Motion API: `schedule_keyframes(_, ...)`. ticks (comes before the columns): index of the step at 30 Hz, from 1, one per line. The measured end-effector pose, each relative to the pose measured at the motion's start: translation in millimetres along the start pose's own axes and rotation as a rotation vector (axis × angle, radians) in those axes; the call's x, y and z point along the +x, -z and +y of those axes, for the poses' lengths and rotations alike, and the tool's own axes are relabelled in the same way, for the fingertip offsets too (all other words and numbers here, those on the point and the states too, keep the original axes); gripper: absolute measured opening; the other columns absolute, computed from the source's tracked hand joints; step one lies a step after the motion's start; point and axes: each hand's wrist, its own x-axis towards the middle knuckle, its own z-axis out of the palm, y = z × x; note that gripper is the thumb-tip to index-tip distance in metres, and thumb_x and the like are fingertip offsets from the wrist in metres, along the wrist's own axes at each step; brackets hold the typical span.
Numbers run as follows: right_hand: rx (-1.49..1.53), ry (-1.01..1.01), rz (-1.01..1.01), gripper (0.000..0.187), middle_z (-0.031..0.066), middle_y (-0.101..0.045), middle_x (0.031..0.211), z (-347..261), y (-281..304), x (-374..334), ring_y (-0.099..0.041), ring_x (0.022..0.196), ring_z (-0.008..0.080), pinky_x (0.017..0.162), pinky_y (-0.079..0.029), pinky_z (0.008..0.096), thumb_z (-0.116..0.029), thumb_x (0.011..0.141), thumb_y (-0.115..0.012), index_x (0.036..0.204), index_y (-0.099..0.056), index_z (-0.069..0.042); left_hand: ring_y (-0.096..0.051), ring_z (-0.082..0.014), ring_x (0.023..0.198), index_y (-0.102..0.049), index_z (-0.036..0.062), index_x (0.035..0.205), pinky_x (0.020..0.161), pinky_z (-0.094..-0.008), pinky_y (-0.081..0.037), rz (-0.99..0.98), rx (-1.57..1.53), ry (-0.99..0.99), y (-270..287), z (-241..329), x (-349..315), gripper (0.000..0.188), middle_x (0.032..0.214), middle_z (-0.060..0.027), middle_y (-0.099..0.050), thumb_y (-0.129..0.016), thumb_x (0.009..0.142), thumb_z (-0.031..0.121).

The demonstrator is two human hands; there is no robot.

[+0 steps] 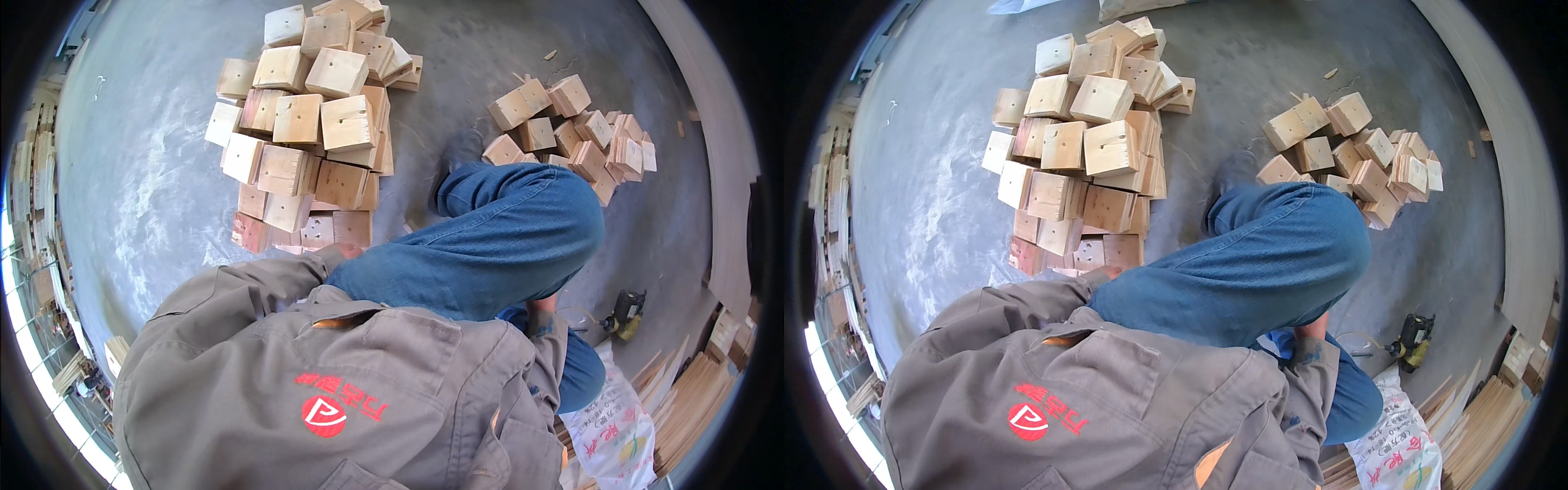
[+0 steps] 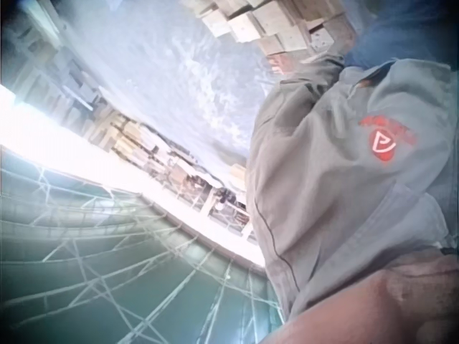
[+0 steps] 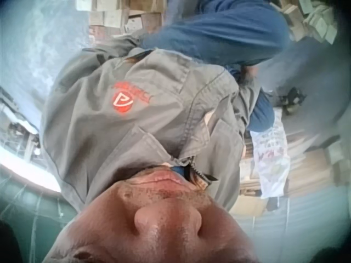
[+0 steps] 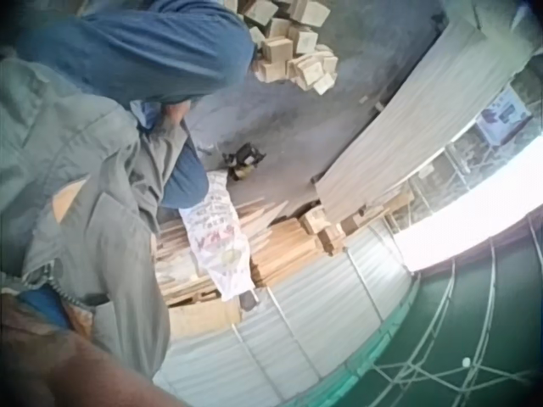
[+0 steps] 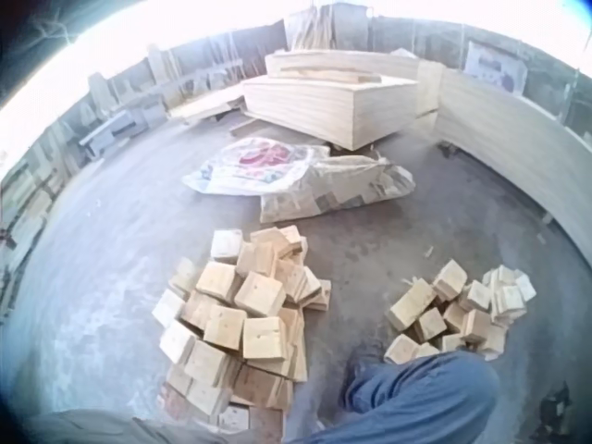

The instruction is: The person sits on the floor and repeatedly picks up small wooden blocks, stacks them into a pile, and occasionally uses a sanding block to smooth the edges. The person continues to gather and stack the blocks throughout the video.

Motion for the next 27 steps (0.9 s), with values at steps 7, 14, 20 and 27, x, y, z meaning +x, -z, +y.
schedule_keyframes(7, -0.007, 0.004, -0.005, 0.04, 0.0155, -0.064, 0.136, 5.7, 0.7, -5.8, -0.061, 0.123, 0.0248, 0.1, -0.047, 0.037, -0.019, 0.099, -0.062, 0.133, -0.06, 0.0, -0.052, -0.0405, 0.133, -0.049, 0.0065, 0.138, 0.109, -0.0496, -0.044, 0.064, 0.281, 0.272, -30.3, -47.9, -11.5, 0.059, 0.139, -0.0268, -0.056, -0.055, 0.093, 0.044)
schedule_keyframes(14, -0.014, 0.027, -0.021, 0.04, 0.0155, -0.064, 0.136, 5.1, 1.8, 0.9, -0.061, 0.123, 0.0246, 0.1, -0.047, 0.0369, -0.019, 0.098, -0.063, 0.134, -0.059, 0.0, -0.055, -0.0407, 0.13, -0.046, 0.0058, 0.142, 0.108, -0.0489, -0.045, 0.151, 0.416, 0.345, -30.6, -58.5, -9.2, 0.065, 0.138, -0.0263, -0.058, -0.056, 0.091, 0.045)
schedule_keyframes(20, -0.013, 0.041, -0.024, 0.041, 0.0156, -0.064, 0.136, 7.0, 1.0, -0.9, -0.061, 0.123, 0.0245, 0.1, -0.047, 0.0368, -0.019, 0.098, -0.063, 0.134, -0.059, 0.0, -0.057, -0.0395, 0.128, -0.042, 0.0069, 0.147, 0.106, -0.0487, -0.046, 0.113, 0.557, 0.42, -16.3, -33.6, -14.2, 0.067, 0.134, -0.024, -0.061, -0.053, 0.092, 0.044)
schedule_keyframes(27, -0.005, 0.06, -0.006, 0.041, 0.0156, -0.063, 0.136, 8.7, 1.4, -1.8, -0.06, 0.123, 0.0243, 0.1, -0.047, 0.0368, -0.019, 0.098, -0.063, 0.134, -0.059, 0.0, -0.059, -0.0396, 0.124, -0.049, 0.0086, 0.143, 0.105, -0.0488, -0.046, 0.061, 0.429, 0.336, -5.5, -37.7, -20.3, 0.063, 0.13, -0.0226, -0.064, -0.058, 0.09, 0.041)
